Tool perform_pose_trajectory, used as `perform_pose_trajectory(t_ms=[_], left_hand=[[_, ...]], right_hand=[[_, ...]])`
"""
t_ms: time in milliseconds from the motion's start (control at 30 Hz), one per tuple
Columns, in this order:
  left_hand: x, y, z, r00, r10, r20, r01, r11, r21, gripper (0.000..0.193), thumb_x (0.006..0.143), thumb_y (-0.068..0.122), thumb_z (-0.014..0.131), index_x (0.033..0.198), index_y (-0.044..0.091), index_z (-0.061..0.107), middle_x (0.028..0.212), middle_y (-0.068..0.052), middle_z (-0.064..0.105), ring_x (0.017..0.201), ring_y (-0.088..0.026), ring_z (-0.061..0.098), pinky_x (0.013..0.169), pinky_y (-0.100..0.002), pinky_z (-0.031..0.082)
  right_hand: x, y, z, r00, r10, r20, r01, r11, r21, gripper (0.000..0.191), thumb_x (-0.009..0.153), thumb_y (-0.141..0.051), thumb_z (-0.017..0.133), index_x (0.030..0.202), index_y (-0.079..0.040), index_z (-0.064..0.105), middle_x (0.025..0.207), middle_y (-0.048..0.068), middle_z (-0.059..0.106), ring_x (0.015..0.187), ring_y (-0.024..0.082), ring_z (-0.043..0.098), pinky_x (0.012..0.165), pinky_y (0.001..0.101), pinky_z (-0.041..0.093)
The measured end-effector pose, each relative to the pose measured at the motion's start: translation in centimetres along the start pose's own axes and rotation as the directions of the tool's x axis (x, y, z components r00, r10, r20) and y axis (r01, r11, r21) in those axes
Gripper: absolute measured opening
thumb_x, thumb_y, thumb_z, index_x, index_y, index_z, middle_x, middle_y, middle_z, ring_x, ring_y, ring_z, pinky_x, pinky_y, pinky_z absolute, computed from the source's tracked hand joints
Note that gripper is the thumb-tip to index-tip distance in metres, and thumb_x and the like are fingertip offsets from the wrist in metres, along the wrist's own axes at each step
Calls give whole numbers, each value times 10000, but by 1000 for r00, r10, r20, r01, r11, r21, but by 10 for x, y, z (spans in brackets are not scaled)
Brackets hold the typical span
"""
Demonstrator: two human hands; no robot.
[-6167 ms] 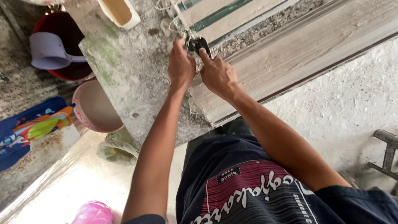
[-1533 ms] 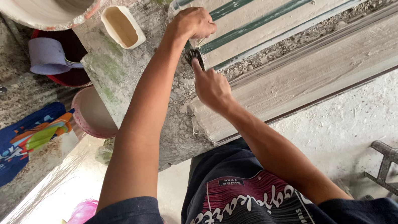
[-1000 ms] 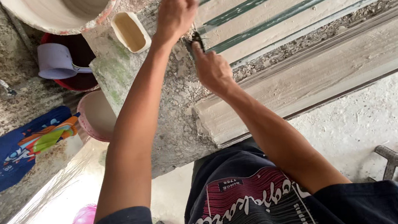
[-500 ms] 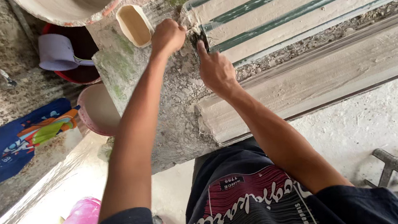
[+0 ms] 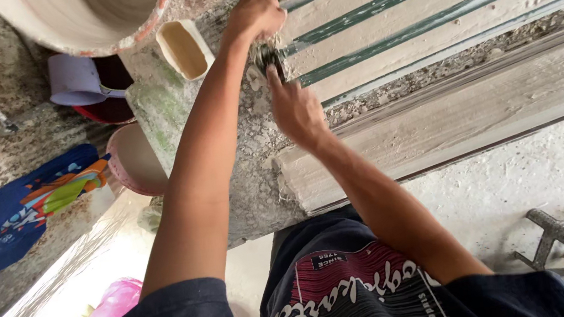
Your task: The person handles a curved flexible mold strip, wiping white powder residue off it by hand, then sits on the floor and washes their hands and the strip in a basin of water. They dry with a blue cloth, then use a brush to apply liquid from a bowl onto plaster mold halves laid on the work table.
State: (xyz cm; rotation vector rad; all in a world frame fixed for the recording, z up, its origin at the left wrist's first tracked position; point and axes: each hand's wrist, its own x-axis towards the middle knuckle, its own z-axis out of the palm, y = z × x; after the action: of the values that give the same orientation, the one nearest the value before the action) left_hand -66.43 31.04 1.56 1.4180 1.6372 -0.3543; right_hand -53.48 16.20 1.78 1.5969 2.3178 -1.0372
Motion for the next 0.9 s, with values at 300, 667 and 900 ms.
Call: perform_pose_trajectory(t_ms=[300, 667, 900], left_hand=[[-6, 11, -12, 999, -51, 4, 51, 998, 32, 416, 1090, 315, 435, 893, 34, 669, 711, -59, 591, 581, -148, 526, 734, -396, 562], [-9, -10, 3, 924, 100, -369, -45, 987, 155, 165, 961, 132, 571, 857, 39, 659, 691, -76, 599, 568, -171, 576, 522, -395, 555], [-30, -53, 46, 791, 86, -606, -191, 975, -111, 277, 1032, 51, 505, 788, 32, 635, 670, -87, 618, 574, -191, 622, 525, -393, 539]], right_hand=[[35, -5, -19, 997, -56, -59, 56, 998, -6, 482, 1089, -162, 372, 1565, -92, 393, 628, 97, 621, 405, 174, 509, 271, 349, 378], [42, -8, -20, 978, -180, -109, 181, 983, -3, 528, 1043, -145, 433, 1552, -10, 395, 599, 95, 609, 363, 107, 448, 243, 269, 328], [-38, 8, -11, 974, -193, 121, 187, 980, 63, 462, 1098, -247, 369, 1505, -50, 468, 525, 76, 588, 311, 120, 380, 239, 323, 299]])
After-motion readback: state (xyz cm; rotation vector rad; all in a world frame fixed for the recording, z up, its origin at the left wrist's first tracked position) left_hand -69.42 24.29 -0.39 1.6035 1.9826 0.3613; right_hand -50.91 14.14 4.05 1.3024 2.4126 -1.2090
